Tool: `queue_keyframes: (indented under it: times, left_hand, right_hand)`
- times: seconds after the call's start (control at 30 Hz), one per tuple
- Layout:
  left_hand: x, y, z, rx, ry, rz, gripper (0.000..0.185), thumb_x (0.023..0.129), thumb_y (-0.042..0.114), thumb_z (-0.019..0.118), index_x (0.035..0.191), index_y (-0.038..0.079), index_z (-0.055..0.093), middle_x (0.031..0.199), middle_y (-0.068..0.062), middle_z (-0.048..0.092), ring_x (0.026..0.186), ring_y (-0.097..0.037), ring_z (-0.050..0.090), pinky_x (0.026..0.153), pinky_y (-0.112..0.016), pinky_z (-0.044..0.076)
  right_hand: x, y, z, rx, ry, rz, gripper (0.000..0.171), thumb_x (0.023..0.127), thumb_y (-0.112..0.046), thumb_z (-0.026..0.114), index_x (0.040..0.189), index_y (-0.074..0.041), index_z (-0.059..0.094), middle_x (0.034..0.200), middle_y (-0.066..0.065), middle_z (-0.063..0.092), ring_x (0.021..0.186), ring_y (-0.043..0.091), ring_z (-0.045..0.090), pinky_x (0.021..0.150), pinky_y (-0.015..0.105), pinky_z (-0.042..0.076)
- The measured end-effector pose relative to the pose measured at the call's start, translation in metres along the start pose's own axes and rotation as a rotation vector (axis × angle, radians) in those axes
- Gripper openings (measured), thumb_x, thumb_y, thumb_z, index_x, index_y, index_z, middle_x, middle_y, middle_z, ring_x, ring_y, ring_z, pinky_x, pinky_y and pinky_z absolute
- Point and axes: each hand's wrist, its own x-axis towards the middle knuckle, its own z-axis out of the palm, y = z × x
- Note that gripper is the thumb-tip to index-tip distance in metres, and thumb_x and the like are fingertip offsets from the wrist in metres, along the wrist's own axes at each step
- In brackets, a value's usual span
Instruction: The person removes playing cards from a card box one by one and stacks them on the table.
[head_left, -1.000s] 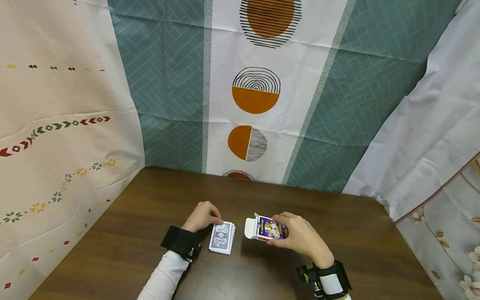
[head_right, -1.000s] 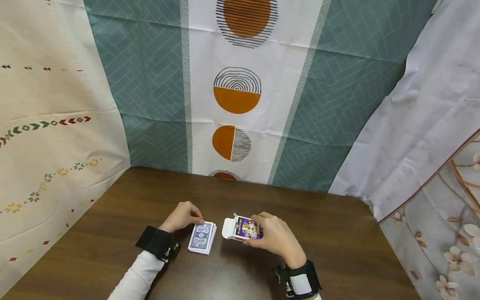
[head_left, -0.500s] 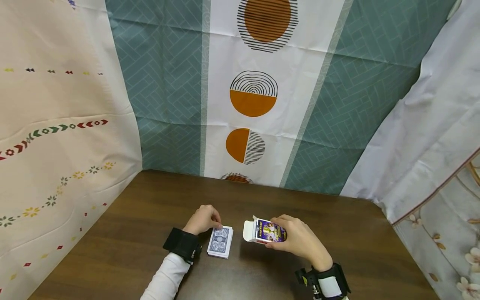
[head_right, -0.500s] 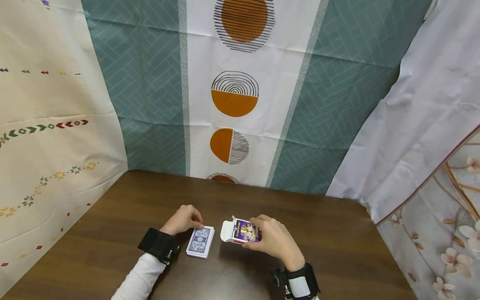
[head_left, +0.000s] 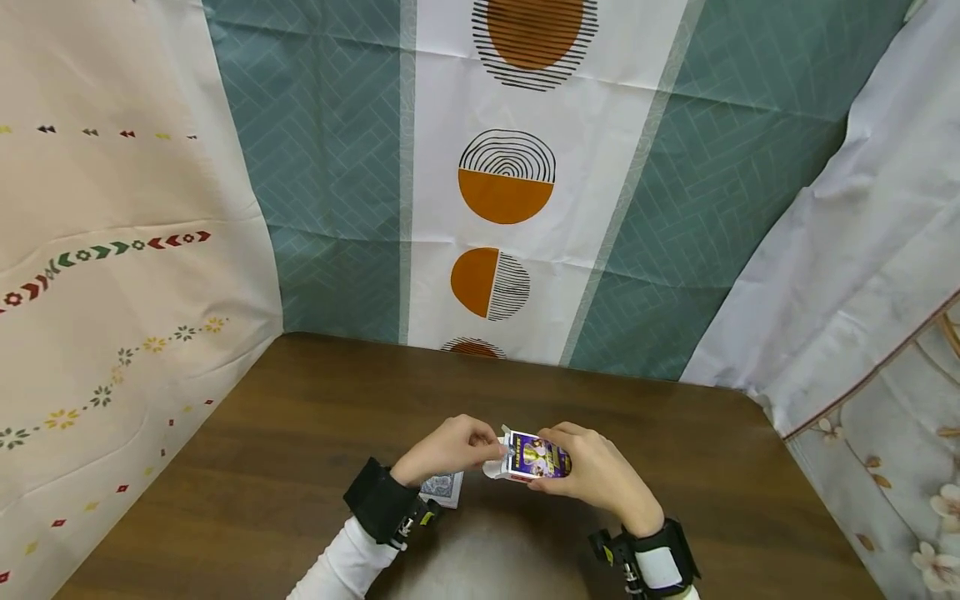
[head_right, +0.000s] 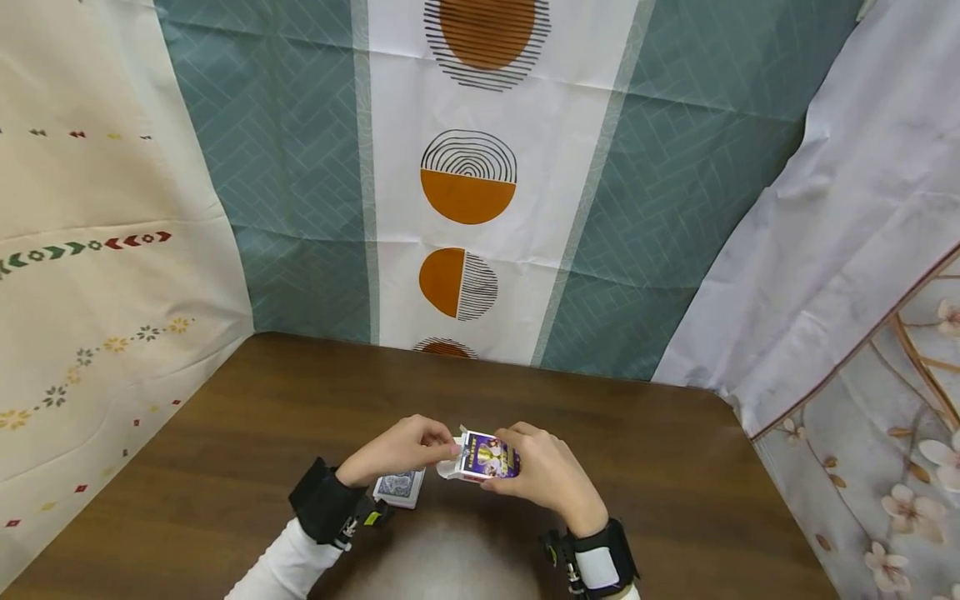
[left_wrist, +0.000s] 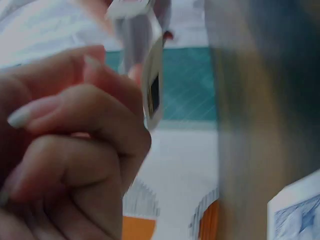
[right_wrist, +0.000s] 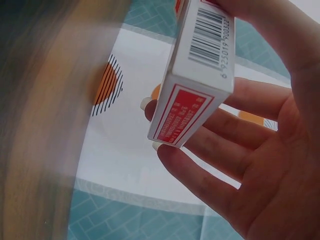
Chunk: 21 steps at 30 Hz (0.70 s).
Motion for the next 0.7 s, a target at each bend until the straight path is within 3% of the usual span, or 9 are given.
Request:
queue_keyframes:
  times: [0.13,0.33,0.53,0.7]
  left_hand:
    - [0.001,0.003,0.01,-0.085,-0.005,-0.068,0.019,0.091,0.021,0.066,0.089,0.002,0.069,0.073,0.0,0.054,0.062,-0.011,0.045,0.053,-0.023,0.034]
    - [0.003,0.002,0.017,-0.227,-0.01,-0.086,0.016,0.09,0.013,0.064,0.087,-0.002,0.066,0.069,0.001,0.051,0.06,-0.011,0.039,0.053,-0.024,0.029]
    - [0.002,-0.003,0.009,-0.323,-0.025,-0.091,0.017,0.093,0.014,0.062,0.09,-0.003,0.062,0.072,0.0,0.051,0.062,-0.011,0.044,0.057,-0.024,0.035]
    - [-0.002,-0.008,-0.003,-0.386,-0.013,-0.107,0.016,0.093,0.013,0.062,0.095,-0.003,0.06,0.073,-0.002,0.058,0.061,-0.012,0.055,0.06,-0.025,0.043]
  right_hand:
    - [0.001,-0.002,-0.002,-0.004,-0.004,-0.002,0.06,0.069,-0.046,0.084,0.113,-0.008,0.068,0.105,0.001,0.067,0.079,0.007,0.057,0.069,0.021,0.051]
    - [0.0,-0.001,-0.004,0.007,0.001,-0.016,0.059,0.07,-0.047,0.083,0.112,-0.008,0.068,0.105,0.001,0.067,0.079,0.007,0.057,0.067,0.021,0.05]
    - [0.0,0.003,-0.004,0.001,0.01,-0.007,0.06,0.07,-0.046,0.084,0.112,-0.008,0.068,0.105,0.001,0.067,0.079,0.007,0.057,0.067,0.021,0.049]
    - [-0.002,0.005,-0.006,-0.012,0.015,0.026,0.062,0.068,-0.044,0.085,0.114,-0.008,0.068,0.103,0.001,0.067,0.078,0.008,0.056,0.066,0.021,0.048]
